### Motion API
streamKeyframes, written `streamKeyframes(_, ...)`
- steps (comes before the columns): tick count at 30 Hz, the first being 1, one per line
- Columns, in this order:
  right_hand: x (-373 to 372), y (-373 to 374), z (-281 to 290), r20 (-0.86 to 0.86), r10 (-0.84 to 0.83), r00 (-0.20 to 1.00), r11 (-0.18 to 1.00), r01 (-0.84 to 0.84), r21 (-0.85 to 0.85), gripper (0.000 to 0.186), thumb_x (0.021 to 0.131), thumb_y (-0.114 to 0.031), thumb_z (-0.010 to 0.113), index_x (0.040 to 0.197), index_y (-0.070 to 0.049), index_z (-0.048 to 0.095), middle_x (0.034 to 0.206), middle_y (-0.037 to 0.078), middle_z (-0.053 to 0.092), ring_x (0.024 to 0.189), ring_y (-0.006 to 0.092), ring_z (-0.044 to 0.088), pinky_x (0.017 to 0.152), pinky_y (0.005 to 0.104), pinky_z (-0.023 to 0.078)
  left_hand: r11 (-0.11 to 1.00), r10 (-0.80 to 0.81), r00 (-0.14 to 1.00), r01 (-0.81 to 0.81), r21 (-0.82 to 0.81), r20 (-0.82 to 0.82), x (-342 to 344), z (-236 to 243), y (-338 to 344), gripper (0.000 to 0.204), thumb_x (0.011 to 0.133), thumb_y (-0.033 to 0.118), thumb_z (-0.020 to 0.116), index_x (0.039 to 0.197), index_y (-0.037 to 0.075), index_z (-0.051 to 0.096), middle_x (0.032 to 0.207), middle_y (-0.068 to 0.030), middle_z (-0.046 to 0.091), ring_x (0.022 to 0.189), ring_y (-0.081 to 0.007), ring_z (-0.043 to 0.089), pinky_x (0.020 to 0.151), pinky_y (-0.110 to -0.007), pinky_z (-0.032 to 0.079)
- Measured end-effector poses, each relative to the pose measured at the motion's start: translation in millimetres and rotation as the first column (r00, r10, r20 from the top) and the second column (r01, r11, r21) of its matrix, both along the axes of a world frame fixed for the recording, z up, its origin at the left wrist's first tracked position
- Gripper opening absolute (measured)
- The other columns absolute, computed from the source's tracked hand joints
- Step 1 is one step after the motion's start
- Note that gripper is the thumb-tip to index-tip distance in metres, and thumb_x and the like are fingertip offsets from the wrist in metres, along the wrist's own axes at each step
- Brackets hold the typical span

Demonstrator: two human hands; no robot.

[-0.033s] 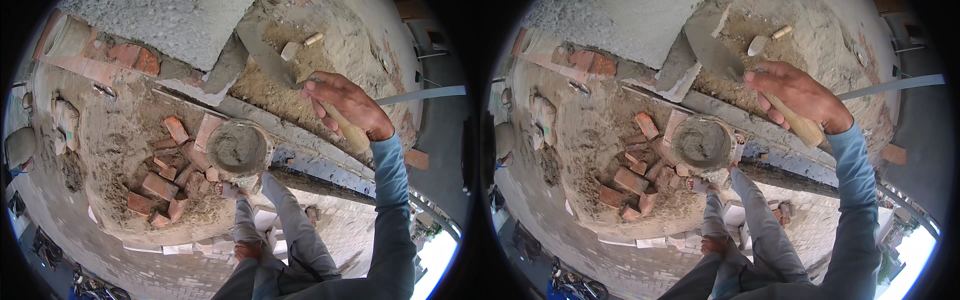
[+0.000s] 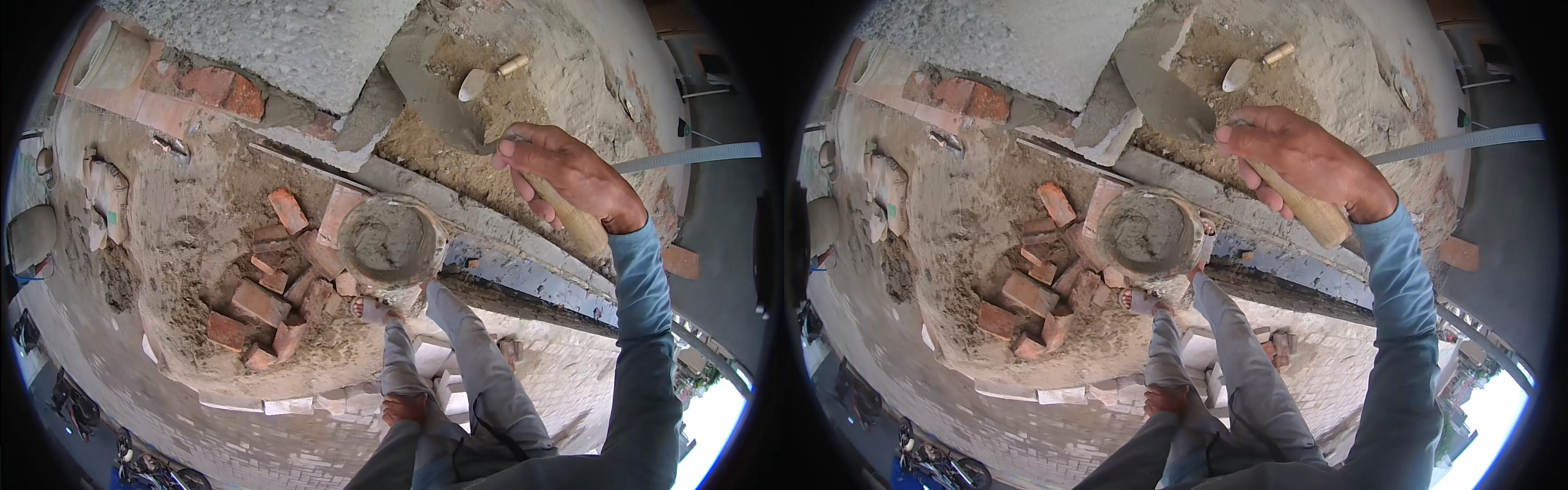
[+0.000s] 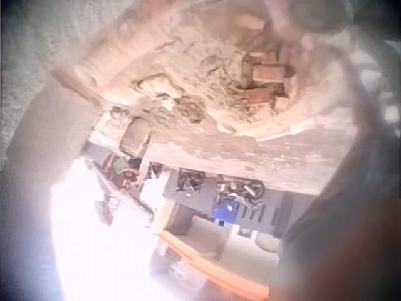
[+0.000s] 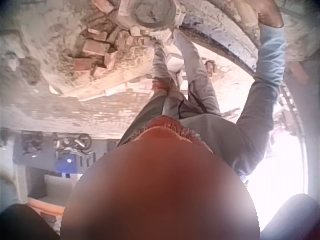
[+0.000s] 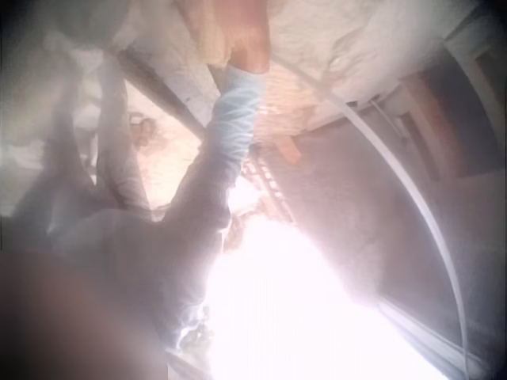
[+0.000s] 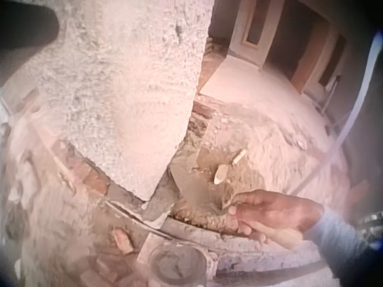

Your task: The person scoops mortar from a bucket with a trowel, applies it to bricks, and places them onto a partially built wall. The person repeatedly picks up bricks, applies mortar, and sets them in place while another person works nearby.

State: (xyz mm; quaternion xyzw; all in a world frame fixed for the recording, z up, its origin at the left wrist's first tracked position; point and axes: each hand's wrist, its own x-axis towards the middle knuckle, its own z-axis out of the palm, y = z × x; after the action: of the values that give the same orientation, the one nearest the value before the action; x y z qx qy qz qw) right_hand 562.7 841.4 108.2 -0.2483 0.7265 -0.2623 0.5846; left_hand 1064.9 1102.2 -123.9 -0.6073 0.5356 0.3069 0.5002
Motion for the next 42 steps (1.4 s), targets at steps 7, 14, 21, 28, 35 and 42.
streamKeyframes(7,60.3,-0.4,5.2,0.01,0.006,1.0,0.991,-0.007,0.134,0.034,0.104,-0.035,0.051,0.092,-0.003,0.05,0.069,0.005,0.056,0.049,0.0115,0.056,0.043,0.0282,0.046,0.999,0.049,0.998,-0.049,0.008,-0.026,8.6,-2.4,8.1,0.118,0.067,0.074,0.074,0.138,-0.011,0.033,0.13,-0.0258,0.051,0.119,-0.0408,0.057,0.103,-0.047,0.043)
streamKeyframes(14,75.9,11.7,-8.8,-0.134,0.162,0.978,0.977,-0.14,0.162,0.033,0.105,-0.034,0.051,0.098,-0.002,0.05,0.067,0.004,0.055,0.05,0.0108,0.056,0.045,0.0281,0.046,0.99,0.085,0.996,-0.087,0.107,0.017,1.5,4.6,-1.2,0.124,0.069,0.076,0.071,0.144,-0.013,0.028,0.136,-0.0276,0.049,0.125,-0.0414,0.054,0.106,-0.047,0.043)
streamKeyframes(21,97.3,44.7,-90.7,0.366,-0.441,0.82,0.782,0.551,-0.292,0.033,0.106,-0.041,0.048,0.102,-0.008,0.054,0.066,0.001,0.049,0.047,0.0116,0.047,0.044,0.0279,0.042,0.983,0.154,0.988,-0.153,0.105,-0.003,0.4,7.7,8.5,0.116,0.071,0.071,0.073,0.14,-0.013,0.031,0.13,-0.0256,0.052,0.12,-0.0395,0.056,0.103,-0.048,0.043)
streamKeyframes(28,212.1,-36.7,-202.3,0.811,-0.533,0.24,0.4,0.916,-0.009,0.033,0.105,-0.046,0.046,0.1,-0.014,0.053,0.07,0.001,0.044,0.051,0.0145,0.041,0.048,0.0341,0.041,0.987,0.133,0.991,-0.131,0.094,-0.025,7.6,11.0,2.4,0.102,0.076,0.064,0.073,0.135,-0.01,0.036,0.129,-0.0249,0.052,0.117,-0.0406,0.057,0.101,-0.048,0.044)
streamKeyframes(35,249.0,90.2,-231.1,0.331,-0.593,0.734,0.79,0.61,0.064,0.029,0.105,-0.035,0.049,0.108,-0.007,0.055,0.074,0.003,0.053,0.057,0.0112,0.051,0.051,0.0279,0.044,0.919,0.346,0.934,-0.316,0.237,-0.095,26.8,5.4,6.3,0.108,0.07,0.068,0.076,0.135,-0.01,0.04,0.124,-0.0251,0.059,0.112,-0.0387,0.062,0.097,-0.045,0.048)
streamKeyframes(42,193.2,148.8,-234.2,-0.579,0.158,0.8,0.975,-0.22,-0.038,0.037,0.099,-0.019,0.057,0.124,0.007,0.049,0.09,0.019,0.064,0.075,0.0344,0.063,0.075,0.0424,0.051,0.773,0.566,0.652,-0.632,0.049,-0.505,128.2,-114.5,-107.7,0.053,0.087,0.043,0.07,0.116,-0.001,0.064,0.113,-0.021,0.069,0.104,-0.0325,0.067,0.091,-0.04,0.051)
